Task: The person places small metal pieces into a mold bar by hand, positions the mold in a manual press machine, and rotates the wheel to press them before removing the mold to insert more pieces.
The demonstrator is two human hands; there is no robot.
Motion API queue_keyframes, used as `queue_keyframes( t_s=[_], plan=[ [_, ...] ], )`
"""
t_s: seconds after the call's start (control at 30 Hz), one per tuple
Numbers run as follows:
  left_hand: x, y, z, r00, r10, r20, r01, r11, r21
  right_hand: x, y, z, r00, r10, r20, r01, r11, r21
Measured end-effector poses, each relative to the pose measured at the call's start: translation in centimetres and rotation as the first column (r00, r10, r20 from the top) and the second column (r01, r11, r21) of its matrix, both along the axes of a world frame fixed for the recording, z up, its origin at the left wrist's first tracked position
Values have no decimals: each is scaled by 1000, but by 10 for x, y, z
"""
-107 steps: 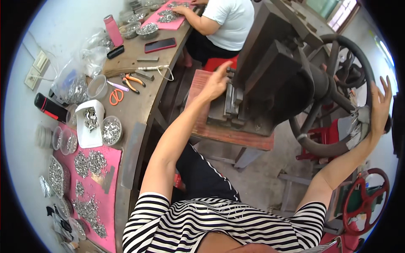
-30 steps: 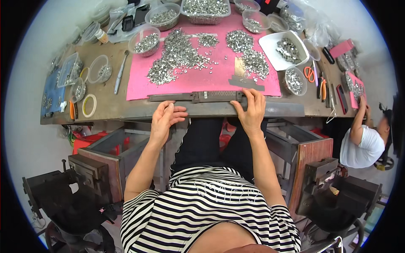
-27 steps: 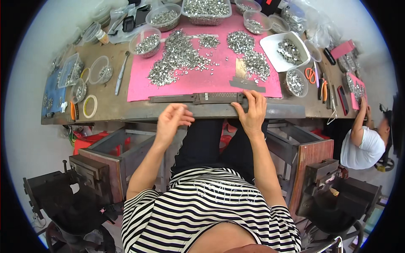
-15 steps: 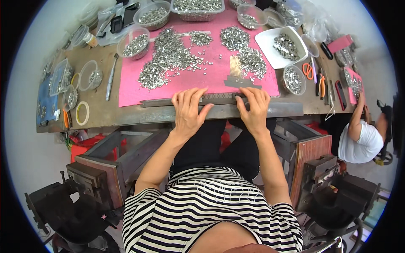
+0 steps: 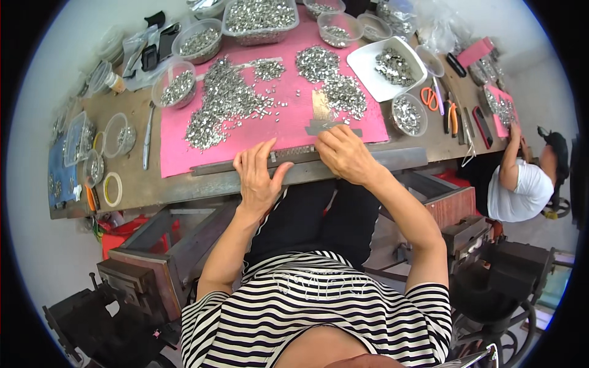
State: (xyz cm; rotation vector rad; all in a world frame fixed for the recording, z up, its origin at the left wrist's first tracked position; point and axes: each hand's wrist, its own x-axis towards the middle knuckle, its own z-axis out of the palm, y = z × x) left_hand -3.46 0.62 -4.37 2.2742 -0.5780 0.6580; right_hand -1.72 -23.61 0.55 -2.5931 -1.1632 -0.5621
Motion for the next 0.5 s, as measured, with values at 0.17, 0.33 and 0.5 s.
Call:
queue_keyframes(
  t_s=[0.17, 0.33, 0.5],
  plan=[
    [-1, 0, 0, 1000, 4, -7, -4, 1000, 12, 33, -31, 31, 968, -141, 210, 93, 971, 222],
    [13, -14, 22, 994, -108, -25, 109, 993, 34, 47, -85, 49, 753, -644, 138, 578, 746, 330],
    [61, -75, 41, 931, -362, -45, 363, 932, 13, 9, -58, -2, 875, -482, -55, 478, 839, 259]
  ],
)
